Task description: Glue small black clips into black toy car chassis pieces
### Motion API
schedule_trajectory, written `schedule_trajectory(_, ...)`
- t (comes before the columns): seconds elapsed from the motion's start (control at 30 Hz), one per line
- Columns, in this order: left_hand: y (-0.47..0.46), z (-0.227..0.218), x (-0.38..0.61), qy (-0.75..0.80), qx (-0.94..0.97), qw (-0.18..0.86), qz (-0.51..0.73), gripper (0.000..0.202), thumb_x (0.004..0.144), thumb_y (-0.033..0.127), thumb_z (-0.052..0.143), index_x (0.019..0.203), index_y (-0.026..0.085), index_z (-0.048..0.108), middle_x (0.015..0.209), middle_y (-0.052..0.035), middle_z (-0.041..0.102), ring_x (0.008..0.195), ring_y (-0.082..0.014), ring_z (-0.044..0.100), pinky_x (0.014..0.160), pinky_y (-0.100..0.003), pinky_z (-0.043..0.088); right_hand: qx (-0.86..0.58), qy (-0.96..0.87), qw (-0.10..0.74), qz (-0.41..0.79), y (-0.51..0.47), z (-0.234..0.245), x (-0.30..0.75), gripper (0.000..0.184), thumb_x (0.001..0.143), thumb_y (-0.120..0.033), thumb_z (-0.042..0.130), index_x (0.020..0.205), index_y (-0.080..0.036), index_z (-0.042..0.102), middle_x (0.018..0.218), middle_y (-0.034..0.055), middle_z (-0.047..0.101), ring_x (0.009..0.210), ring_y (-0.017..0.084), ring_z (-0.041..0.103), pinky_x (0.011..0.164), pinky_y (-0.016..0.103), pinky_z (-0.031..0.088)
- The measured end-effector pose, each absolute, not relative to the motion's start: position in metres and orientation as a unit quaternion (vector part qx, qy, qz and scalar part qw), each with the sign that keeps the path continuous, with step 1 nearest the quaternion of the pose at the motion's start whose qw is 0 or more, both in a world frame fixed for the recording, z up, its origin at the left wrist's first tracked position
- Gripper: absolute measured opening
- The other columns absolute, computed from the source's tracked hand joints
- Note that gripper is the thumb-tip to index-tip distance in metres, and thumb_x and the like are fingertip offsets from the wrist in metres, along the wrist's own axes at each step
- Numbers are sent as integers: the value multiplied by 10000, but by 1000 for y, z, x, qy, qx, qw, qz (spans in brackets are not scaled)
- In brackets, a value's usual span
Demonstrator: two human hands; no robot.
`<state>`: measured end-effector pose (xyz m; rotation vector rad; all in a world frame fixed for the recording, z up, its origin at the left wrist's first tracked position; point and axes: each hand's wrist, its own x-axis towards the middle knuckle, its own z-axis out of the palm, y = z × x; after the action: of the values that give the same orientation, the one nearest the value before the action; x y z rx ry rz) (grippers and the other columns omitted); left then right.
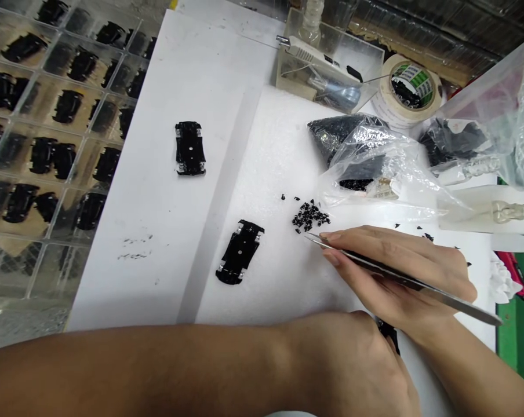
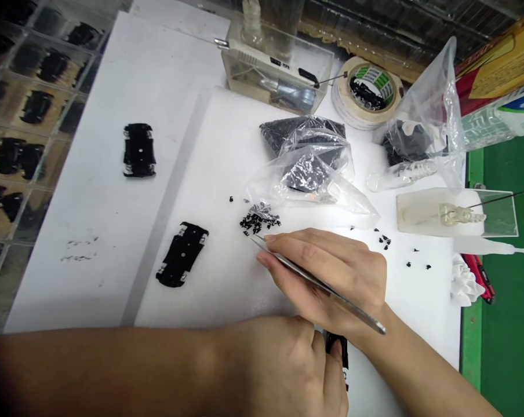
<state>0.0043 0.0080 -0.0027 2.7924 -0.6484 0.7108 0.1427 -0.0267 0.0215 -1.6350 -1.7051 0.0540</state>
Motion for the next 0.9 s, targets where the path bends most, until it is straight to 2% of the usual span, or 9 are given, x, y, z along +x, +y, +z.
schedule_trajectory(0.13, 11, 2, 2, -231, 937, 76, 252, 487, 1145, 420, 491, 782, 319, 800, 567, -13, 634, 468, -160, 497, 467, -379, 180, -638, -675, 370, 9, -25, 21, 141, 176, 1033, -99, 863, 1194, -156, 822, 1067, 52, 881, 883, 200, 868, 775, 280, 753)
schedule_trajectory(0.43, 11, 1, -4, -205, 942, 58, 260, 509, 1150, 333, 434, 769, 279, 767, 576, -2, 613, 488, -144, 498, 469, -344, 277, -641, -668, 378, 14, -23, 19, 140, 178, 1027, -52, 850, 1193, -113, 824, 1076, 74, 881, 904, 176, 863, 808, 260, 733)
schedule_trajectory(0.57, 11, 2, -5, -199, 943, 55, 261, 519, 1138, 276, 396, 729, 266, 714, 555, 8, 568, 474, -147, 462, 468, -354, 251, -641, -661, 390, 15, -24, 19, 141, 195, 1019, -30, 846, 1189, -123, 827, 1071, 74, 882, 872, 177, 861, 766, 266, 724)
schedule_trajectory(0.73, 12, 3, -3, -204, 941, 51, 265, 508, 1137, 282, 390, 695, 260, 641, 526, 23, 462, 466, -164, 404, 482, -385, 204, -649, -657, 383, 15, -24, 20, 141, 191, 1018, -58, 863, 1188, -137, 831, 1071, 74, 883, 870, 190, 866, 731, 279, 727)
schedule_trajectory(0.9, 11, 1, -1, -211, 940, 57, 261, 505, 1127, 289, 393, 706, 269, 671, 535, 11, 477, 470, -179, 379, 503, -405, 157, -652, -655, 382, 16, -23, 19, 139, 230, 1033, -66, 850, 1234, -172, 822, 1084, 55, 883, 842, 185, 858, 717, 304, 733)
